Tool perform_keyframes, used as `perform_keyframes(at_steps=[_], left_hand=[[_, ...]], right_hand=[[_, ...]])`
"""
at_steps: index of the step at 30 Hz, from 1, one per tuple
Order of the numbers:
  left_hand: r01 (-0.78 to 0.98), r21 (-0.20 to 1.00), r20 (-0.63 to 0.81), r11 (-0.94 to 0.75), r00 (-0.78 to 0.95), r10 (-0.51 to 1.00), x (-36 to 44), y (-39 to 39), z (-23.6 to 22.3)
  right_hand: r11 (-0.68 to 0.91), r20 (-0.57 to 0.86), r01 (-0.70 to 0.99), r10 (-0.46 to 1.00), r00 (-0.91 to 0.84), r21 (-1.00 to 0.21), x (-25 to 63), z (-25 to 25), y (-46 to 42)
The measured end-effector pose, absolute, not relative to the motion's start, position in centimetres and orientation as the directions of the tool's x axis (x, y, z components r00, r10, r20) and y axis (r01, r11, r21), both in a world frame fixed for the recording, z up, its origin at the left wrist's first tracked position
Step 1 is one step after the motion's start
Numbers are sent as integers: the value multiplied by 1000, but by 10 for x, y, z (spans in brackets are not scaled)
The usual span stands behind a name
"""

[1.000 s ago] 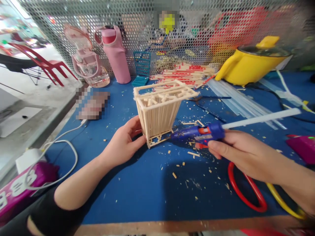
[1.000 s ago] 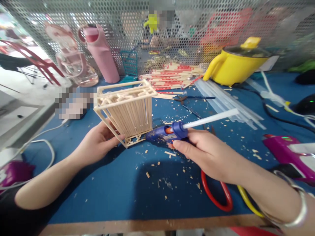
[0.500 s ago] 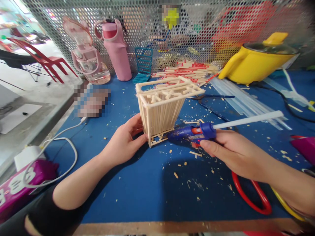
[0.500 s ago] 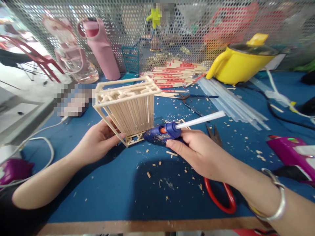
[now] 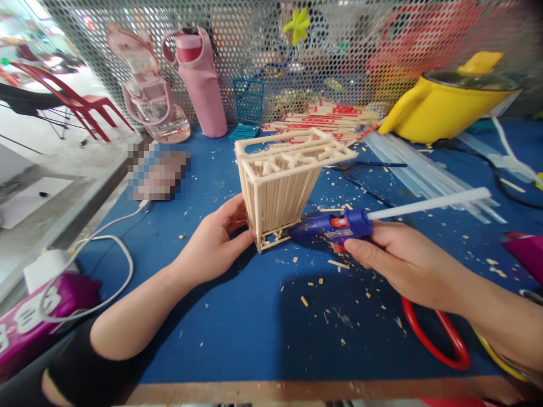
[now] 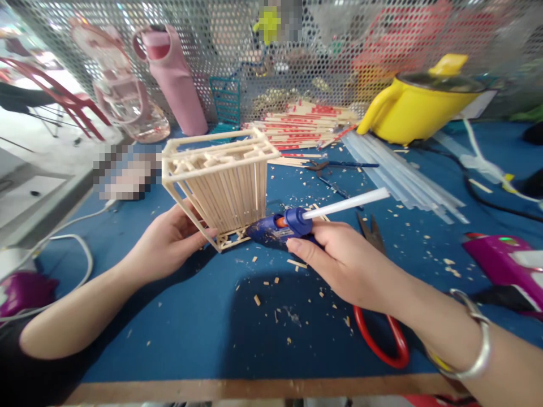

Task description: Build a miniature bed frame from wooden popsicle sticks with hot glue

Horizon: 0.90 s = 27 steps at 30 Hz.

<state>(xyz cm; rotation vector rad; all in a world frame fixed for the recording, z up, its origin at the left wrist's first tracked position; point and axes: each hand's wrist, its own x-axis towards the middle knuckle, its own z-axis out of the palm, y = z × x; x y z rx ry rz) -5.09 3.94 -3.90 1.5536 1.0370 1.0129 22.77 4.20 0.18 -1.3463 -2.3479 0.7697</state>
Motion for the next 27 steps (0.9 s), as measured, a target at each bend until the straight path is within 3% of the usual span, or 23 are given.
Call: perform_keyframes(at_steps=[27], left_hand=[[159, 971, 127, -180, 297, 946, -51, 40, -39]], right_hand=[[388, -31, 728, 872, -489, -566, 234, 7, 41]])
